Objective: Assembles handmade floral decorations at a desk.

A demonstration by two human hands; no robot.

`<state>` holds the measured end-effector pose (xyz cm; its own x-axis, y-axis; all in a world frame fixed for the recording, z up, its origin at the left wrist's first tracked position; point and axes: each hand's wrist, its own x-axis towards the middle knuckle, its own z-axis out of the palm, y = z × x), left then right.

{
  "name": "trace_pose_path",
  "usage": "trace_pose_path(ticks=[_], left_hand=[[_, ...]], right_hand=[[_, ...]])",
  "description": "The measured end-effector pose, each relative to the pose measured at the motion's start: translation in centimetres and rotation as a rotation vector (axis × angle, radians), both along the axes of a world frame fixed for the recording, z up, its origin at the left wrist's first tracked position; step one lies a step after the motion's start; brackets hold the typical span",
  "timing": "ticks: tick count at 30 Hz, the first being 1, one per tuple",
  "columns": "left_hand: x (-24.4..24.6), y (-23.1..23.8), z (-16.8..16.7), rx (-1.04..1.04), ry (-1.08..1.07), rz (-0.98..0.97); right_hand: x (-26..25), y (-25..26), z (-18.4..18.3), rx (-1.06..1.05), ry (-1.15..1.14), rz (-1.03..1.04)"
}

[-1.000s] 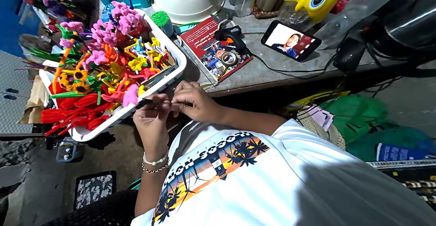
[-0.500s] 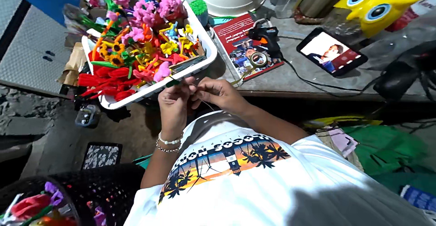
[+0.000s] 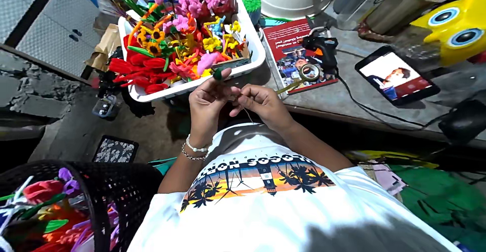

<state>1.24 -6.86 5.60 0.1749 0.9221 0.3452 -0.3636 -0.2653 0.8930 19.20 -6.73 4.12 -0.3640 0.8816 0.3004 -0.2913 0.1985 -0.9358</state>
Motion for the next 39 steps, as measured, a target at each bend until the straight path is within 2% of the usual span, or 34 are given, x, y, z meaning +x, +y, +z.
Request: trace_pose_path(ticks=[5, 9, 11, 14, 19, 26, 29, 32, 34, 36, 39], left_hand=[[0.4, -0.1, -0.1, -0.045, -0.019, -0.042], [0.7, 0.0, -0.3, -0.079, 0.024, -0.105], [1.0, -0.2, -0.6, -0.070, 0.041, -0.061], [1.1, -0.3, -1.0, -0.050, 0.017, 0.039], [0.3, -0.4, -0.7, -0.053, 0.006, 0.009], [0.7, 0.0, -0.5, -0.189, -0.113, -0.127], [0.5, 0.4, -0.5, -0.168, -0.064, -0.158], [0.4, 0.2, -0.7, -0.023, 0.061, -0.065], [0.6, 0.1, -1.0, 0.037, 0.053, 0.035], [0.5, 0.0, -1.0, 0.062, 0.040, 0.076], [0.1, 0.0, -0.7, 0.057, 0.028, 0.051]], right_hand=[[0.3, -0.1, -0.1, -0.083, -0.002, 0.041], [0.1, -0.1, -0.2, 0.105, -0.179, -0.197], [-0.1, -0.3, -0.2, 0.209, -0.298, -0.322], [-0.3, -0.4, -0.3, 0.309, -0.395, -0.384], [-0.1, -0.3, -0.1, 0.184, -0.246, -0.197], [0.4, -0.2, -0.2, -0.084, 0.007, 0.081], [0.3, -0.3, -0.4, -0.050, -0.030, -0.019], [-0.1, -0.4, -0.5, 0.156, -0.222, -0.270], [-0.3, -0.4, -0.5, 0.259, -0.310, -0.345], [-0.3, -0.3, -0.6, 0.307, -0.344, -0.340], [0.0, -0.3, -0.3, 0.215, -0.252, -0.165]])
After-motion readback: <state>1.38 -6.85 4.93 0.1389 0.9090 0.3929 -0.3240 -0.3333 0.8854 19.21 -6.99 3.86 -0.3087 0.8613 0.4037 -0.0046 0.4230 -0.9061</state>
